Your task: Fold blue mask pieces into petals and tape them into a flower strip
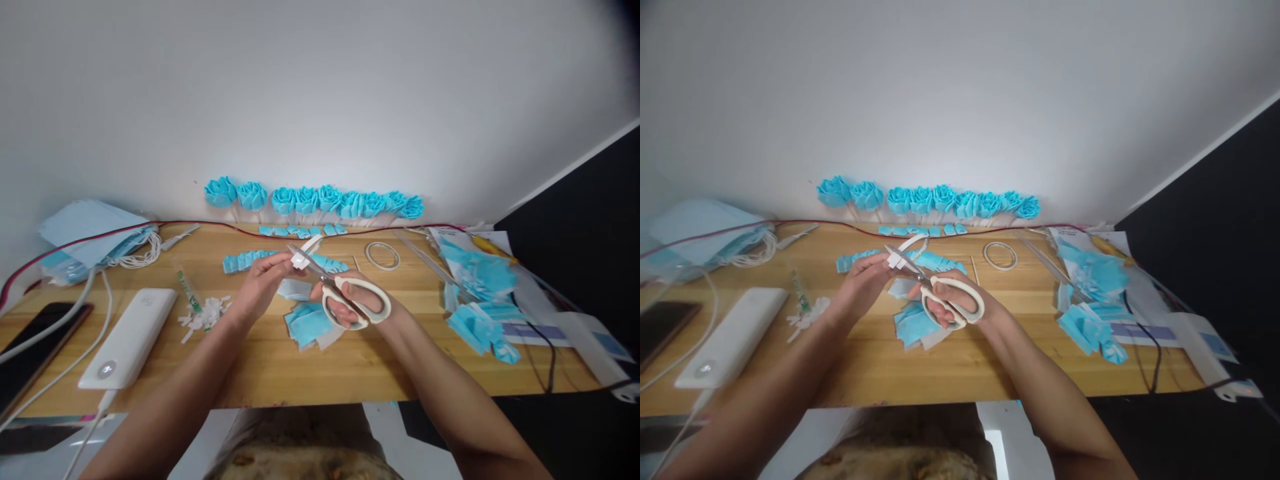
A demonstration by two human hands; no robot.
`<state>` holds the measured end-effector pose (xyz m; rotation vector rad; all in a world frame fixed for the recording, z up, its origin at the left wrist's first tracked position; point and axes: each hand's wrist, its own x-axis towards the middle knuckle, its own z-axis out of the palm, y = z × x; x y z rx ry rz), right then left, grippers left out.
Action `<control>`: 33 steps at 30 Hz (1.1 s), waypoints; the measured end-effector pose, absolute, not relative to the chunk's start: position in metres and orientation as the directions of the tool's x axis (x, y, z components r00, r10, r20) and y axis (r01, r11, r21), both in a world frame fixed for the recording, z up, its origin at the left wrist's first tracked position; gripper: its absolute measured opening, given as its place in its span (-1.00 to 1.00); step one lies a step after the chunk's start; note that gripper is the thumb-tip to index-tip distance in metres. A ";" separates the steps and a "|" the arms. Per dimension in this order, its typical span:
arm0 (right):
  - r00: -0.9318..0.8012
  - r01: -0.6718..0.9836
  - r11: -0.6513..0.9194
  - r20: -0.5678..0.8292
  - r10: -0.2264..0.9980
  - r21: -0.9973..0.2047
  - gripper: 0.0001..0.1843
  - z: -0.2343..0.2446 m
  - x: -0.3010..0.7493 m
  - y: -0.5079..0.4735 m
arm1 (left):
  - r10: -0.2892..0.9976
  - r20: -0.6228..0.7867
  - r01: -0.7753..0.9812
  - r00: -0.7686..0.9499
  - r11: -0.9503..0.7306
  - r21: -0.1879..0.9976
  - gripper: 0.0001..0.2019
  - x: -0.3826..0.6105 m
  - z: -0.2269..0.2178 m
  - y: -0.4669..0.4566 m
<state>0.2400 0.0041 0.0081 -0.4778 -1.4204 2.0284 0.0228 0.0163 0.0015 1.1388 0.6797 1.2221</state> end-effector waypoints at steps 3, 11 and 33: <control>-0.740 -0.247 -0.235 0.026 0.673 -0.940 -0.41 0.011 0.239 0.001 | 0.957 0.163 -0.350 0.238 -0.072 0.934 -0.74 0.024 0.004 0.015; -0.697 -0.201 -0.182 0.010 0.717 -0.963 -0.40 0.017 0.232 -0.003 | 0.971 0.152 -0.312 0.187 -0.089 0.946 -0.71 0.025 0.007 0.014; -0.754 -0.139 -0.041 0.079 0.652 -0.989 -0.05 0.024 0.251 -0.002 | 0.995 0.069 -0.379 0.068 -0.038 0.925 -0.60 0.026 0.000 0.024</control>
